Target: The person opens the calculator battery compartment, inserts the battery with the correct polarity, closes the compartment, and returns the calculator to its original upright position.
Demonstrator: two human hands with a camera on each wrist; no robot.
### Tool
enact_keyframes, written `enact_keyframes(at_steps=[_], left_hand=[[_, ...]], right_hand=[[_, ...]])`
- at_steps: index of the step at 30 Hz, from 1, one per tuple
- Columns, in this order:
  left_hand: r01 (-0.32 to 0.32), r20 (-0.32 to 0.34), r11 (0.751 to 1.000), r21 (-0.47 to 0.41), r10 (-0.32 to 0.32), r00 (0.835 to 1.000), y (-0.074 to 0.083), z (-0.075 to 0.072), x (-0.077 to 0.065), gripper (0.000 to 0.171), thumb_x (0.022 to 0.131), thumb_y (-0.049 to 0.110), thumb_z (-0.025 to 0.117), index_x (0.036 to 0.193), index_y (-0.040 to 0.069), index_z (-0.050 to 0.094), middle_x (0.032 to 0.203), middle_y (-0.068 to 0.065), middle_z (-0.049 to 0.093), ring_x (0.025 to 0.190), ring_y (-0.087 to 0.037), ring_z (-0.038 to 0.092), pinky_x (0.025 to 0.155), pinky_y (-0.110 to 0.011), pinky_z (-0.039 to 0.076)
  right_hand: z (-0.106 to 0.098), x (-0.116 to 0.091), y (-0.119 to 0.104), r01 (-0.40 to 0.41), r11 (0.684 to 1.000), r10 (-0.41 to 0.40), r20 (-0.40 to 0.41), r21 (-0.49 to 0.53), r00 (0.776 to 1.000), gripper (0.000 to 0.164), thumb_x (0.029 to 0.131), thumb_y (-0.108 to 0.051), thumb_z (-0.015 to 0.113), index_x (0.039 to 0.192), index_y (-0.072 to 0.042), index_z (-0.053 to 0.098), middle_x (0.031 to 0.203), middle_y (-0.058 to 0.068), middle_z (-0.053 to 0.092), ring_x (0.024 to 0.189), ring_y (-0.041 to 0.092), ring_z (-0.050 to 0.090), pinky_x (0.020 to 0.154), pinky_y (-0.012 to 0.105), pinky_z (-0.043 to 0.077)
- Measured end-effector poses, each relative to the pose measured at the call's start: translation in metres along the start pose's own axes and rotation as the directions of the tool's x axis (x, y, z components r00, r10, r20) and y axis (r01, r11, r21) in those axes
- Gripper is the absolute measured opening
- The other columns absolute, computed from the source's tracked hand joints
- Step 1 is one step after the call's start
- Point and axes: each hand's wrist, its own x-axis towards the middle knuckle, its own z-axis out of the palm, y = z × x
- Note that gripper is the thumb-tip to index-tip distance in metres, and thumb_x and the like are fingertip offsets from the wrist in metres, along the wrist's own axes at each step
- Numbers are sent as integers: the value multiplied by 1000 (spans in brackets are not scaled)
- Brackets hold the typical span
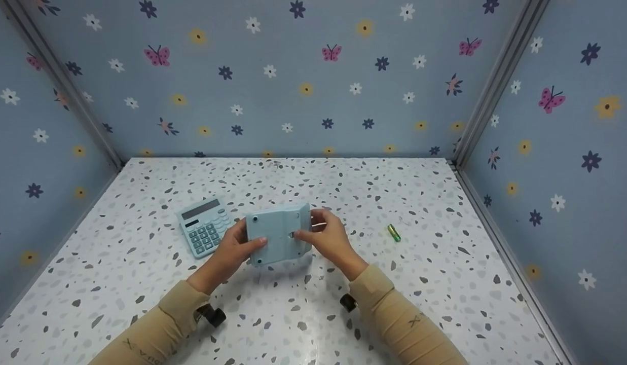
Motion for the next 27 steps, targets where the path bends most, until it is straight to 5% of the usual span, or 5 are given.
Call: enact_keyframes(at_steps=[11, 18, 27], left_hand=[[-88, 69, 989, 117, 81, 994, -1, -1, 0, 52, 105, 15, 71, 154, 5, 55, 145, -23, 67, 130, -42, 69, 106, -59, 60], [-157, 124, 972, 176, 137, 983, 0, 3, -4, 49, 105, 12, 70, 151, 3, 56, 142, -26, 68, 126, -45, 71, 103, -57, 62], [-287, 202, 899, 331, 230, 952, -2, 7, -5, 47, 104, 13, 74, 149, 10, 62, 139, -16, 71, 121, -33, 74, 95, -43, 65]], right_hand=[[-13, 0, 5, 49, 999, -47, 58, -23, 997, 58, 101, -26, 78, 150, -1, 61, 135, 19, 67, 120, 29, 67, 99, 37, 59], [-14, 4, 4, -4, 1000, 3, 73, 11, 997, 53, 108, -31, 67, 148, 4, 60, 129, 22, 73, 115, 34, 71, 93, 38, 65], [-15, 4, 2, -67, 995, 61, 78, 76, 995, 54, 111, -36, 62, 142, 8, 62, 124, 22, 75, 100, 24, 79, 90, 38, 68]])
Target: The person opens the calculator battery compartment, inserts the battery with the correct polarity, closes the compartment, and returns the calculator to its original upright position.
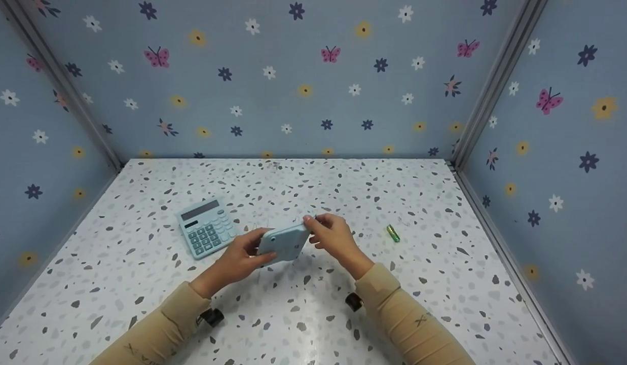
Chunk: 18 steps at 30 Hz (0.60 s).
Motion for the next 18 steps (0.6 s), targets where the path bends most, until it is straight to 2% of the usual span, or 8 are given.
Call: enact_keyframes(at_steps=[6, 11, 14, 18], left_hand=[[-84, 31, 992, 93, 81, 996, -1, 1, 1, 47, 101, 8, 76, 147, 12, 66, 138, -10, 73, 120, -29, 74, 95, -40, 66], [-138, 50, 976, 170, 131, 990, -1, 2, 0, 48, 99, 4, 76, 146, 11, 67, 136, -12, 73, 119, -29, 75, 97, -35, 65], [-173, 62, 952, 253, 162, 985, 1, 4, -2, 49, 98, 5, 78, 146, 10, 68, 133, -13, 74, 116, -28, 75, 97, -37, 65], [-219, 80, 899, 379, 204, 976, 3, 5, -3, 47, 98, 10, 80, 144, 13, 70, 131, -12, 75, 115, -27, 75, 97, -41, 64]], right_hand=[[2, -2, -4, -56, 997, 57, -12, 48, 998, 52, 110, -36, 64, 135, 9, 63, 113, 16, 76, 90, 23, 81, 81, 38, 69], [2, 0, -4, -81, 995, 83, -20, 62, 996, 48, 109, -32, 65, 131, 11, 63, 109, 14, 76, 84, 22, 81, 77, 38, 69], [2, 1, -4, -98, 992, 99, -19, 77, 995, 42, 109, -27, 65, 128, 10, 64, 106, 13, 74, 81, 19, 80, 76, 36, 69], [2, 2, -5, -124, 988, 126, -12, 96, 992, 36, 109, -20, 62, 129, 10, 63, 107, 13, 72, 79, 16, 79, 76, 34, 69]])
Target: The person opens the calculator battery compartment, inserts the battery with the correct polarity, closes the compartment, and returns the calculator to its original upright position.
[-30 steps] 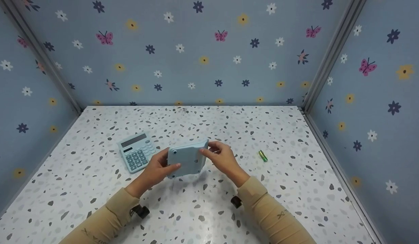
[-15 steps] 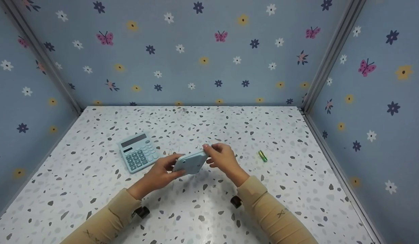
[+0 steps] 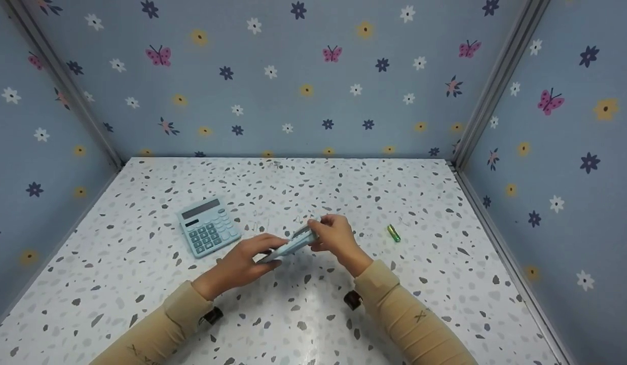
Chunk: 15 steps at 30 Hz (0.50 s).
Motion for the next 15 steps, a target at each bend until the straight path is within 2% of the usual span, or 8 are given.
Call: enact_keyframes(at_steps=[7, 15], left_hand=[[-86, 8, 983, 164, 86, 996, -2, 3, 0, 45, 99, 13, 80, 143, 18, 71, 130, -8, 74, 113, -25, 76, 96, -37, 64], [-139, 29, 940, 312, 137, 990, -1, 7, -2, 54, 94, 8, 82, 145, 22, 71, 132, -10, 73, 116, -27, 74, 97, -39, 64]], right_hand=[[0, 2, 0, -24, 1000, 24, -23, 19, 999, 39, 105, -10, 60, 137, 13, 60, 121, 22, 69, 84, 16, 77, 77, 33, 69], [0, 2, 1, -36, 999, 36, -57, 0, 998, 40, 101, -3, 57, 137, 13, 62, 122, 22, 73, 88, 14, 75, 75, 27, 67]])
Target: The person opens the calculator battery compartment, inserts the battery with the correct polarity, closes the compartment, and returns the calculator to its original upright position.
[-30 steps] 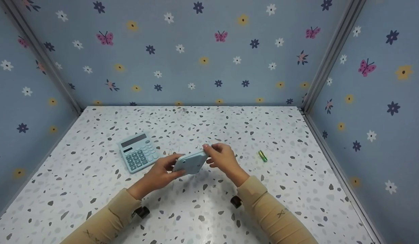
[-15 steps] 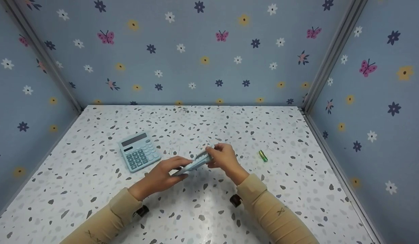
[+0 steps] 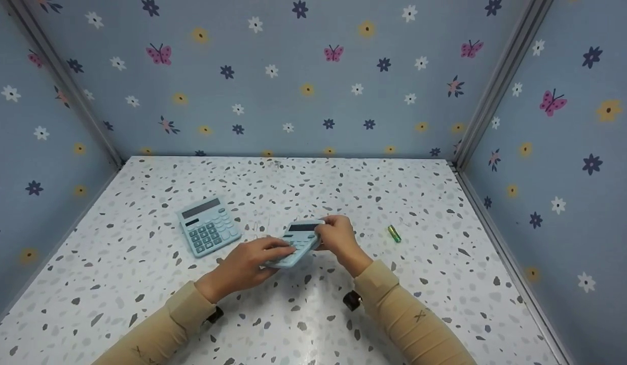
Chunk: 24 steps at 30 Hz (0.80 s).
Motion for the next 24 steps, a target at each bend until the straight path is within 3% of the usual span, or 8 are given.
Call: enact_keyframes(at_steps=[6, 11, 17, 24], left_hand=[[22, 21, 1000, 8, -23, 1000, 2, -2, 1, 53, 95, 13, 82, 147, 20, 69, 137, -11, 72, 126, -28, 71, 106, -40, 61], [133, 67, 984, -117, -125, 990, -3, -4, 0, 59, 93, 15, 84, 150, 16, 66, 144, -11, 67, 133, -28, 66, 110, -41, 58], [269, 139, 915, -300, -237, 961, -14, -8, -2, 69, 93, 22, 87, 155, 11, 58, 154, -14, 59, 140, -32, 61, 117, -47, 54], [388, 192, 819, -423, -337, 922, -22, -8, -3, 83, 92, 28, 89, 160, 3, 49, 162, -16, 53, 146, -33, 57, 120, -50, 51]], right_hand=[[-1, 3, 0, -16, 1000, 16, -16, 11, 1000, 42, 102, -1, 56, 143, 11, 60, 124, 20, 71, 92, 13, 73, 78, 26, 66], [-2, 4, 1, -5, 999, 5, -20, 35, 1000, 42, 103, 0, 56, 144, 10, 60, 124, 18, 69, 94, 13, 72, 79, 26, 66], [-8, 5, 2, 11, 998, -10, -21, 59, 1000, 45, 104, -2, 55, 148, 8, 57, 133, 21, 69, 98, 13, 71, 82, 25, 65], [-12, 7, 4, 27, 998, -25, -38, 64, 999, 48, 103, 0, 56, 150, 8, 55, 133, 19, 69, 98, 12, 70, 81, 25, 64]])
